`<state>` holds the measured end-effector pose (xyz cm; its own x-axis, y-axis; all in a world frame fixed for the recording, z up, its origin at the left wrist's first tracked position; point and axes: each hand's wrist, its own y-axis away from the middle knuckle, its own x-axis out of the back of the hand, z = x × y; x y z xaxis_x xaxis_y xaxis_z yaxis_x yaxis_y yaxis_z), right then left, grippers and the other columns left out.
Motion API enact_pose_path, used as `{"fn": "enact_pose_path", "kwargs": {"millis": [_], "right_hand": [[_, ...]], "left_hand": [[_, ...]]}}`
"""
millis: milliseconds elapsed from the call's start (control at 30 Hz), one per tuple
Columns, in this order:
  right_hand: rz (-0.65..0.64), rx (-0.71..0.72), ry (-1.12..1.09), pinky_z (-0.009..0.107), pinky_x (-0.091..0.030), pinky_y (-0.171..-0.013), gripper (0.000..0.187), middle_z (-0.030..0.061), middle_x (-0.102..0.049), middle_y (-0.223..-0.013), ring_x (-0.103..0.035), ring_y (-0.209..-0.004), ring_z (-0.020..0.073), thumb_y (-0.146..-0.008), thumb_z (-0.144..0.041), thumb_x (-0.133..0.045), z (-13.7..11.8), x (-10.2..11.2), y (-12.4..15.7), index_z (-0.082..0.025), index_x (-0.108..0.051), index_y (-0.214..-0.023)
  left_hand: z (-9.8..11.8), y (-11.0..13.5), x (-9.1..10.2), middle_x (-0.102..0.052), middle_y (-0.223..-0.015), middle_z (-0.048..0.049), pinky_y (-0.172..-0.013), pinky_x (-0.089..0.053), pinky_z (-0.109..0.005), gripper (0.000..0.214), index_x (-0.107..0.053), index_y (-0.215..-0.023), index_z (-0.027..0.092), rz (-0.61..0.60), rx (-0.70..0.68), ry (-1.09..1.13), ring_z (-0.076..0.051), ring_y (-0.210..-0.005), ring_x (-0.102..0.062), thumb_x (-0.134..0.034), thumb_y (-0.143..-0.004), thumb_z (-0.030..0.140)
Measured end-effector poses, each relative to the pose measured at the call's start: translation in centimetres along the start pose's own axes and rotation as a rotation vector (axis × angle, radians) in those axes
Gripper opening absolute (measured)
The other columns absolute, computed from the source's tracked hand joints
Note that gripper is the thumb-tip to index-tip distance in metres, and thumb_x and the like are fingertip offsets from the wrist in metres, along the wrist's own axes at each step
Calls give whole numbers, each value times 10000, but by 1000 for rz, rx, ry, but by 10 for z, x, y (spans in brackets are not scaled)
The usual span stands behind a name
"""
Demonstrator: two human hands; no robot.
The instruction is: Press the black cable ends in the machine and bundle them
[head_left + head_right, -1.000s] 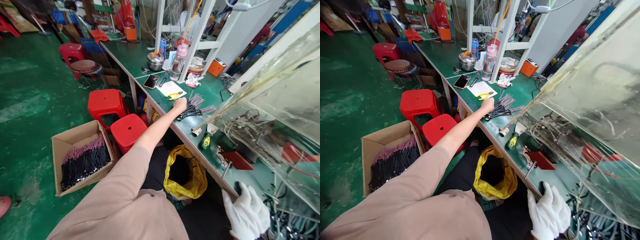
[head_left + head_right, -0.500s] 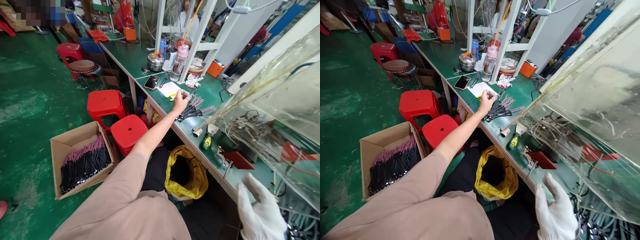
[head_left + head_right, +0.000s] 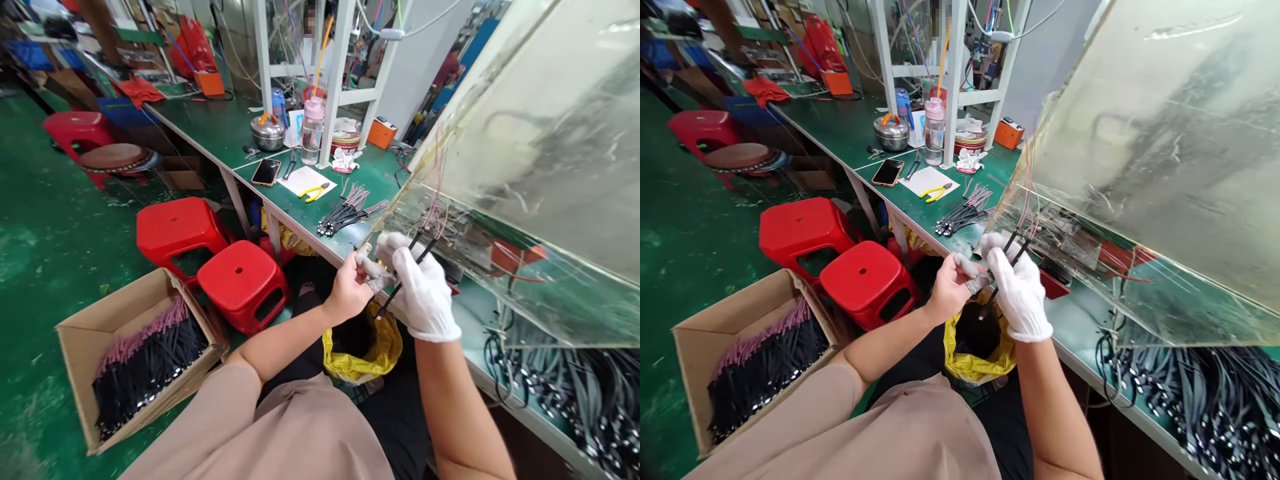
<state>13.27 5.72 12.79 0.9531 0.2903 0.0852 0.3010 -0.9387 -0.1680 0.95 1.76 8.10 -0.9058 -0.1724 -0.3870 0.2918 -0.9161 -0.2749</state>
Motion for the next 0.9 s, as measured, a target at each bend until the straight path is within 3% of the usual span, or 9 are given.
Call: {"fn": "enact_pose_path", "kwargs": {"millis": [67,133,233,367,500,633,700,800,900], "right_hand": [[25,-85,-185,381,-596,-838,479,90,-741,-1056,-716,-943,243,-843,-583,-718,-1,0,4,-203,-689,-1133],[5,-152,-260,352,-597,-788,459,73,-745,-953,-716,-846,215,-808,-544,-774,0,5,10,-193,-698,-1092],[-156,-211,-233,340,-595,-763,444,65,-741,-894,-709,-792,208,-803,-533,-784,1,17,20,-179,-718,-1062],[-292,-243,-165,313,-586,-695,446,61,-730,-802,-709,-754,219,-808,-570,-761,0,26,31,-164,-740,-990],[-321,-302,-157,303,-568,-652,514,64,-726,-771,-680,-684,196,-765,-610,-774,1,31,39,-151,-735,-992],[-321,-355,-173,314,-573,-662,550,73,-735,-743,-667,-655,187,-730,-607,-806,8,38,45,-136,-722,-1001],[-287,-359,-191,314,-574,-665,548,74,-741,-749,-671,-659,190,-735,-609,-801,11,40,46,-144,-721,-1014],[-281,-353,-191,297,-560,-653,496,67,-738,-756,-655,-652,183,-738,-603,-799,13,40,46,-167,-730,-965],[-305,-344,-202,281,-541,-634,462,53,-717,-736,-632,-642,173,-730,-595,-807,11,39,45,-177,-731,-911]], "left_hand": [[3,5,2,-680,-779,15,-745,-581,-320,540,-478,-807,226,-11,40,-45,-156,-747,-693,-914,-635,494],[11,-1,3,-695,-811,6,-769,-574,-317,522,-507,-857,225,13,-4,-78,-166,-794,-707,-923,-639,453],[25,-16,-1,-737,-914,-33,-847,-555,-326,556,-525,-966,226,-26,-50,-89,-191,-918,-726,-937,-634,393],[29,-24,-13,-734,-863,-31,-819,-566,-327,568,-520,-925,223,-137,52,-64,-191,-858,-735,-940,-606,434],[26,-25,-18,-684,-780,15,-773,-575,-308,554,-478,-821,217,-136,122,5,-150,-748,-711,-934,-596,436],[30,-32,-15,-640,-773,43,-809,-579,-303,536,-443,-813,220,-32,28,34,-141,-787,-716,-908,-644,427],[32,-33,-14,-655,-783,39,-816,-578,-308,552,-466,-871,221,-93,65,46,-152,-812,-725,-926,-626,404],[29,-27,-16,-690,-786,16,-752,-565,-282,580,-498,-922,206,-265,233,21,-152,-776,-721,-951,-589,344],[23,-18,-20,-666,-749,30,-719,-540,-238,524,-502,-846,188,-241,225,5,-110,-717,-688,-946,-586,289]]}}
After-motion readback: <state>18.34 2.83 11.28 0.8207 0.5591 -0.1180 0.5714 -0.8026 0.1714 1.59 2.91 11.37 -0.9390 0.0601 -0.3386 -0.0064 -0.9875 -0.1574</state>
